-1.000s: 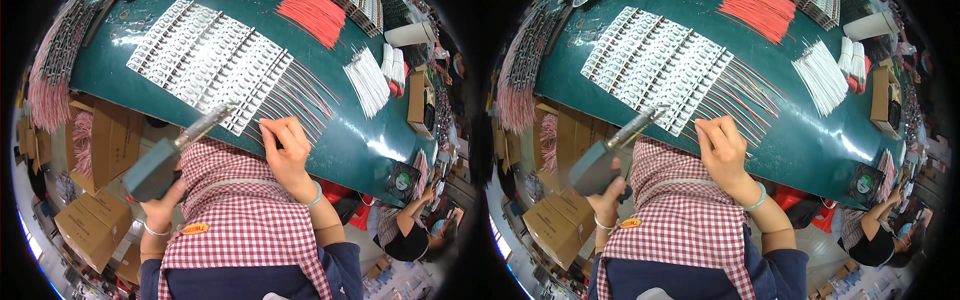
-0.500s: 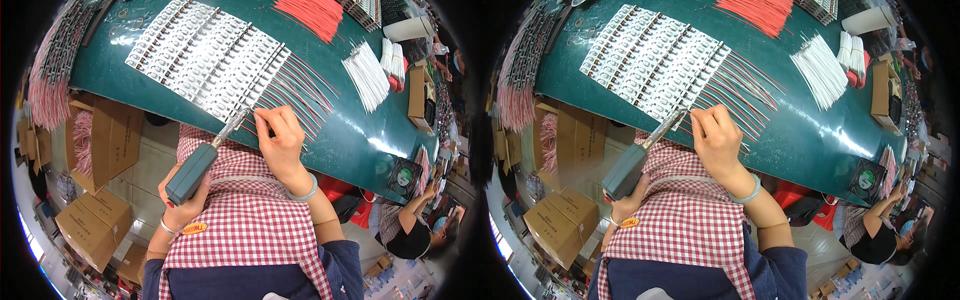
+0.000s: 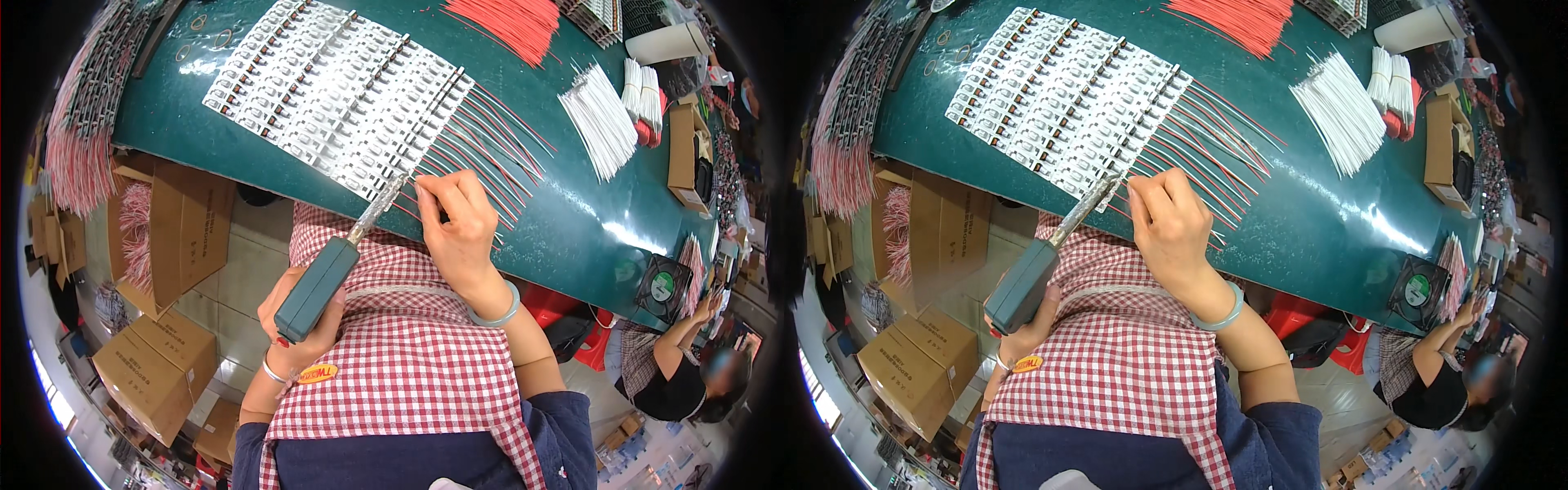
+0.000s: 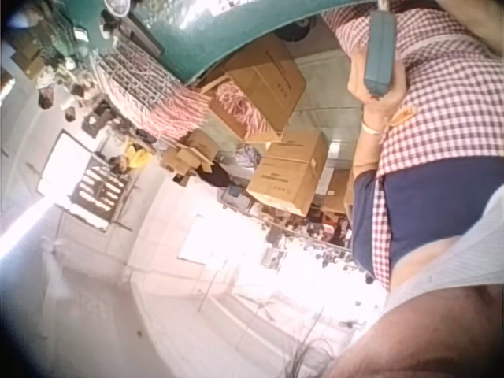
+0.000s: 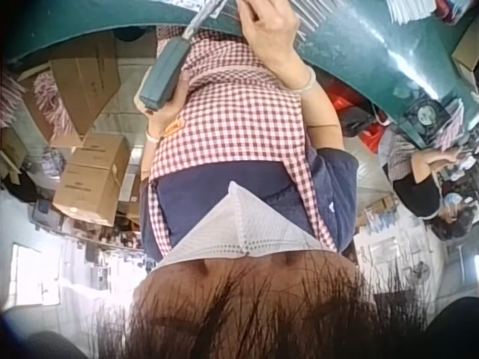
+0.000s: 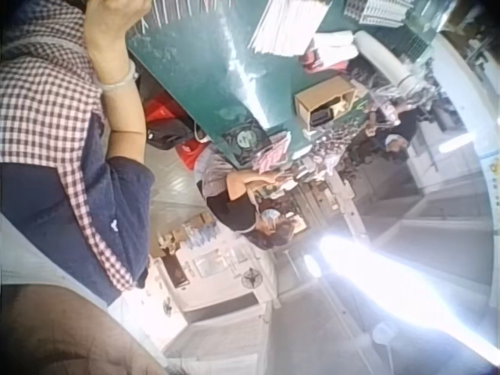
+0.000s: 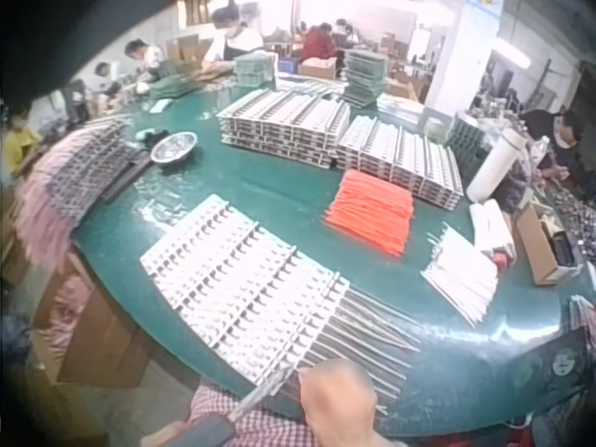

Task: The person uses a soldering iron to attach red and white wires to a white plastic grid fixture on a green workbench. They repeatedly pick up individual wires, position them into slots on the grid, and apply heat to secure them.

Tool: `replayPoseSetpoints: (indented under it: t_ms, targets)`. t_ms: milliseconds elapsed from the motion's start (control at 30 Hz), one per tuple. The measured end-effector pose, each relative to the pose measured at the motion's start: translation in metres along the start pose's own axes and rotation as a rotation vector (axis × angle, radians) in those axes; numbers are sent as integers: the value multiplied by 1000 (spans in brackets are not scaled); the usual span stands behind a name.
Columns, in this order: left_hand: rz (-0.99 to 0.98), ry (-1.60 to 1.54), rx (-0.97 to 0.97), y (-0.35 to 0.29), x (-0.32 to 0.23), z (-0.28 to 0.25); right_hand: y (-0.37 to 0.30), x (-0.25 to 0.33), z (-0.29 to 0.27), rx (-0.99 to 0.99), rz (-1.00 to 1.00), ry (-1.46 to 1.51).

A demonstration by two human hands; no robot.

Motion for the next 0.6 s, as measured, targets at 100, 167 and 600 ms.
replayPoseSetpoints:
  t_ms: [100,167,600]
  targets:
    - [16,8,15,1,0,1,0,0,0,1,1,-2]
    - [31,25,36,3,0,1,0,-1,0,1,0,-5]
    - [-147,-44,-41,-20,7,-5,1,0,1,-7,-3,-8]
Point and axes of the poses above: each hand's wrist, its own y-axis towards the middle knuckle, its own z-axis out of the palm, x = y × z, the point moved 1 cm from there along y, towards the middle knuckle, and after that the axes turned 5 degrees about z, right-handed, at the moved point
